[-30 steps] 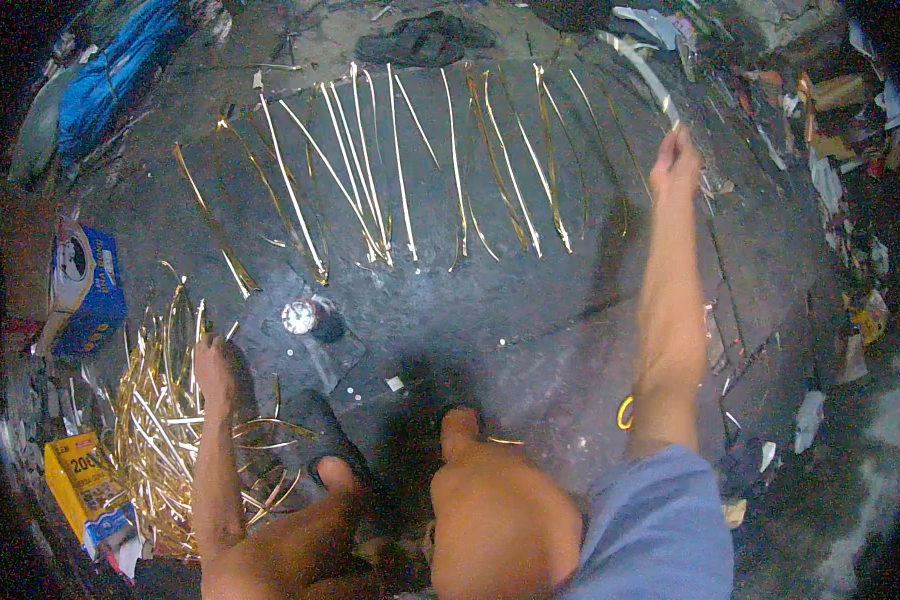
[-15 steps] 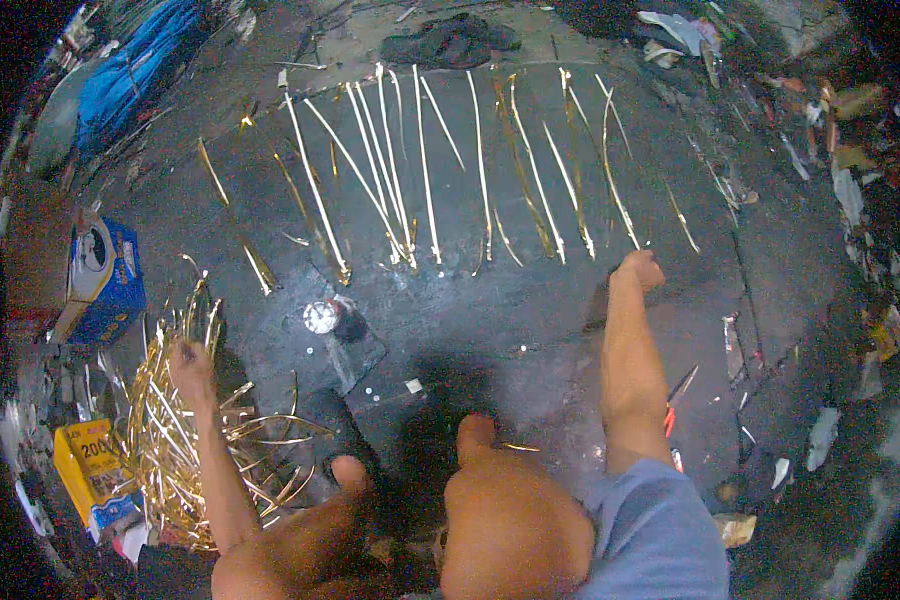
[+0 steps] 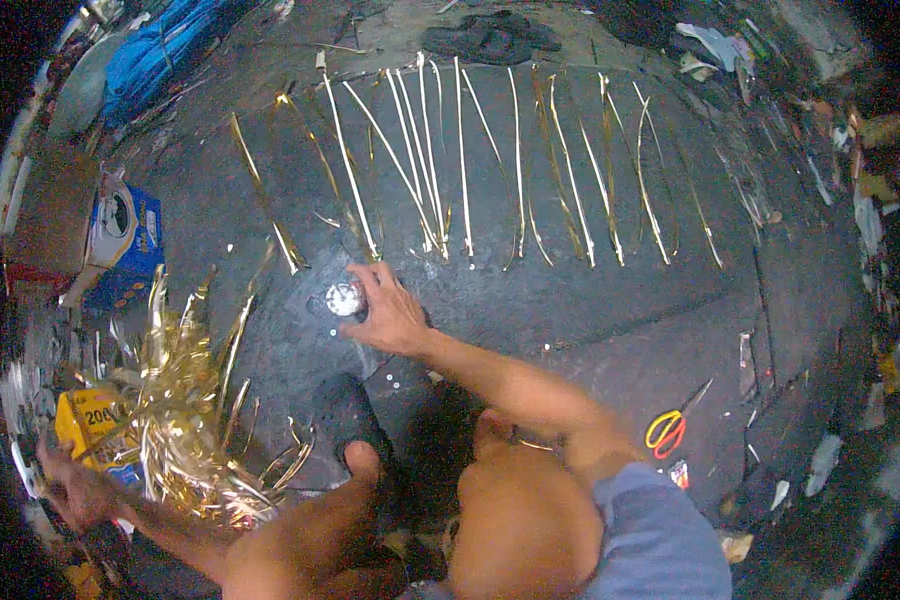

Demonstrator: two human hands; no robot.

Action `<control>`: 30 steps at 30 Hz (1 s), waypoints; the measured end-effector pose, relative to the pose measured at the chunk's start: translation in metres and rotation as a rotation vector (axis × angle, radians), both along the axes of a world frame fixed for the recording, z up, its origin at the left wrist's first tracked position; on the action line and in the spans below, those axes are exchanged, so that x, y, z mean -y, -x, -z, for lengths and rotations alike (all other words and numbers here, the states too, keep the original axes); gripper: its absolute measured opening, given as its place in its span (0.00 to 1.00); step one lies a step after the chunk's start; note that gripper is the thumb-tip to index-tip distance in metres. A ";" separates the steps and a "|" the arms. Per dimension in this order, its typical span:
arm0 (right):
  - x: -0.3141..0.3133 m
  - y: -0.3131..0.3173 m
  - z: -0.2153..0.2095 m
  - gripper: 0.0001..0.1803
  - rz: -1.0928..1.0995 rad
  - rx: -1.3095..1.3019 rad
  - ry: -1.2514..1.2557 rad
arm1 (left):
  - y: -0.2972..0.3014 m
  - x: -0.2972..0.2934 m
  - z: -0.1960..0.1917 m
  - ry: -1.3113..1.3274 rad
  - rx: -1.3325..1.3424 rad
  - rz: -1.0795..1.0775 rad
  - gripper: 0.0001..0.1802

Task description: The person sits on the floor and repeatedly wraps thin gold and white strips around a small cylindrical object. They pick up each strip, wrap it around the cylinder, and place the finished piece on the floor. The process is repeated continuously with multiple strips.

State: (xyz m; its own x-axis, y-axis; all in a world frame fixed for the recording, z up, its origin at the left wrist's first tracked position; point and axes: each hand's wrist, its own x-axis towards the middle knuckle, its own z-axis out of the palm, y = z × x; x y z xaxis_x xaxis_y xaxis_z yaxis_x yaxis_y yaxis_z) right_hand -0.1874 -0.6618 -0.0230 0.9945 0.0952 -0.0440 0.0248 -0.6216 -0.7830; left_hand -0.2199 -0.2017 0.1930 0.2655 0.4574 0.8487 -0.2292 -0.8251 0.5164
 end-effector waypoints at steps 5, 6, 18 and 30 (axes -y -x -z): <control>0.013 -0.012 0.022 0.37 0.249 -0.024 -0.164 | -0.050 0.159 0.056 0.043 -0.882 0.502 0.08; 0.012 -0.016 0.019 0.36 0.307 -0.059 -0.253 | -0.049 0.173 0.101 0.274 -0.883 0.703 0.08; 0.022 0.002 -0.027 0.42 0.316 0.109 -0.551 | -0.032 0.279 0.225 1.319 -1.369 1.195 0.29; 0.087 0.000 0.001 0.41 0.480 0.087 -0.279 | -0.063 0.268 0.230 0.717 -1.594 1.024 0.10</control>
State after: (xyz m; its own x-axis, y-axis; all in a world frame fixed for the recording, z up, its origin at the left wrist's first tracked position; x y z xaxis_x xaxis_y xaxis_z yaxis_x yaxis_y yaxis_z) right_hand -0.1870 -0.7485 -0.0237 0.9281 -0.3723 0.0024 -0.1375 -0.3487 -0.9271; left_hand -0.1570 -0.4698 -0.0366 0.7739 -0.2363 -0.5875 0.5136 -0.3084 0.8007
